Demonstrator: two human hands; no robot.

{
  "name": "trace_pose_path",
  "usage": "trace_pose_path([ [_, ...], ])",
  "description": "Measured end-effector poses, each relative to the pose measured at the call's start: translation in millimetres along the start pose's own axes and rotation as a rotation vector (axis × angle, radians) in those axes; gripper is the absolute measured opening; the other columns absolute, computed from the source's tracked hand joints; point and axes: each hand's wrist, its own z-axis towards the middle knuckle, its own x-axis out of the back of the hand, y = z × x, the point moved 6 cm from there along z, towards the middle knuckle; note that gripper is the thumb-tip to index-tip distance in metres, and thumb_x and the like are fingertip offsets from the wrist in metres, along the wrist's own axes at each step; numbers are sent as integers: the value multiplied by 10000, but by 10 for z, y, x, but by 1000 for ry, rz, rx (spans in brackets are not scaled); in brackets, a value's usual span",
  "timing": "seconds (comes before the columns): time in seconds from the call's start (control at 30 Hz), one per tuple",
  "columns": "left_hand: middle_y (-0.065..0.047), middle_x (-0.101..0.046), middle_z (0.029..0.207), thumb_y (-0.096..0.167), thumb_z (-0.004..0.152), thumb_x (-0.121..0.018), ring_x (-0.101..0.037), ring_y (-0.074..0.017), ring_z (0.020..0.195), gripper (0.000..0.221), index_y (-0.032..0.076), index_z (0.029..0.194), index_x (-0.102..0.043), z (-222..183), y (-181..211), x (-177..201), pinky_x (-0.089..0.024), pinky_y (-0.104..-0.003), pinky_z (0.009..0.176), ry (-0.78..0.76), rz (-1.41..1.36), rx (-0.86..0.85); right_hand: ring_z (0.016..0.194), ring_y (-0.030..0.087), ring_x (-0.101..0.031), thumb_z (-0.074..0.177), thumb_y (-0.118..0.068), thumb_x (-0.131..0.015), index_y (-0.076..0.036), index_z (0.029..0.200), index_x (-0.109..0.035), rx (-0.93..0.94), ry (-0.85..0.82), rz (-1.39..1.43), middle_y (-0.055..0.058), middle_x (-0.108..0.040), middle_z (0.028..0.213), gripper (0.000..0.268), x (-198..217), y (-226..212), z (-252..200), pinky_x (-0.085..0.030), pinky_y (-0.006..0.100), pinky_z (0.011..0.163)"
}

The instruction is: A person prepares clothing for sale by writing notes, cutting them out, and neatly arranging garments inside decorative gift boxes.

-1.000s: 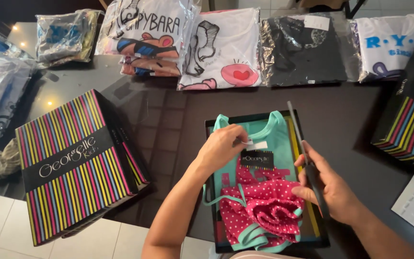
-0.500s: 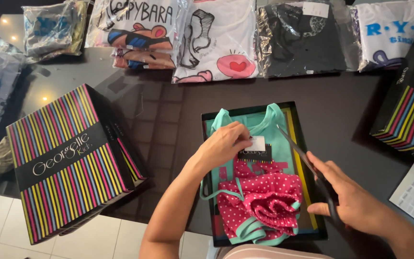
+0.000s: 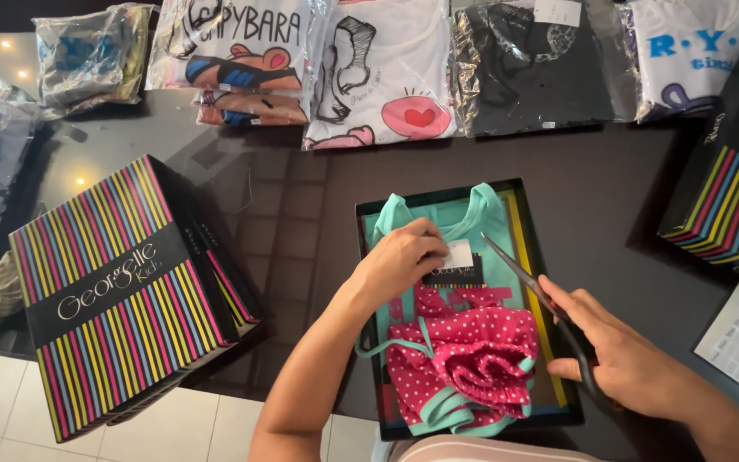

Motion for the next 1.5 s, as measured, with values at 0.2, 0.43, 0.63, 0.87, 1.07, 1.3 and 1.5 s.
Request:
trace_pose_path([
  [0.2,-52,-623,1107,92,1012,-548,-693,-239,909,219,49,1033,-761,21,-122,-65,-562,-379,814,-8,1,25,1397,57,-479,838,-274,-828,-434,1682,-108,-28,-19,-7,-90,-497,1386,1121,-17,22,27,-353,276,1146],
  [0.43,-70,-579,1064,45,1024,-522,-687,-289,807,150,55,964,-659,29,-64,-89,-517,-404,687,-35,43,111,1266,93,-582,860,-280,-806,-418,1694,-83,30,-52,-48,-54,-541,1251,1113,-22,-56,37,-389,261,1105],
  [0.63,-88,-557,971,-2,1054,-469,-637,-317,793,106,70,998,-524,-38,20,-75,-469,-444,669,-42,63,131,1288,90,-560,742,-446,-935,-464,1689,-39,-40,-68,-102,-66,-504,1260,1303,0,-191,-19,-434,273,1105],
  [0.87,-89,-509,811,2,871,-612,-510,-287,697,225,106,984,-447,-77,252,5,-415,-440,624,89,327,-22,1209,139,-654,833,-451,-862,-484,1668,-14,-21,-154,-287,-130,-462,1364,1190,-39,-270,-31,-487,305,1027],
  [1.07,-111,-617,914,-26,892,-582,-624,-318,836,219,90,1068,-520,-58,151,-112,-484,-453,664,-21,293,101,1030,216,-708,917,-186,-674,-349,1671,23,-11,-152,-490,-113,-421,1340,1040,59,-532,-40,-557,381,864],
  [1.3,-95,-550,880,-85,885,-554,-574,-301,754,233,79,1038,-492,-72,246,-74,-452,-454,614,-3,289,85,892,238,-645,982,-227,-608,-333,1672,50,-2,-216,-531,-30,-419,1207,960,104,-679,-15,-488,387,793],
  [1.5,-71,-473,883,-105,885,-544,-522,-293,667,244,92,995,-451,-84,283,-65,-429,-467,528,-18,300,113,926,225,-648,987,-291,-631,-326,1671,73,2,-242,-564,-53,-422,1240,982,113,-709,5,-505,383,802],
])
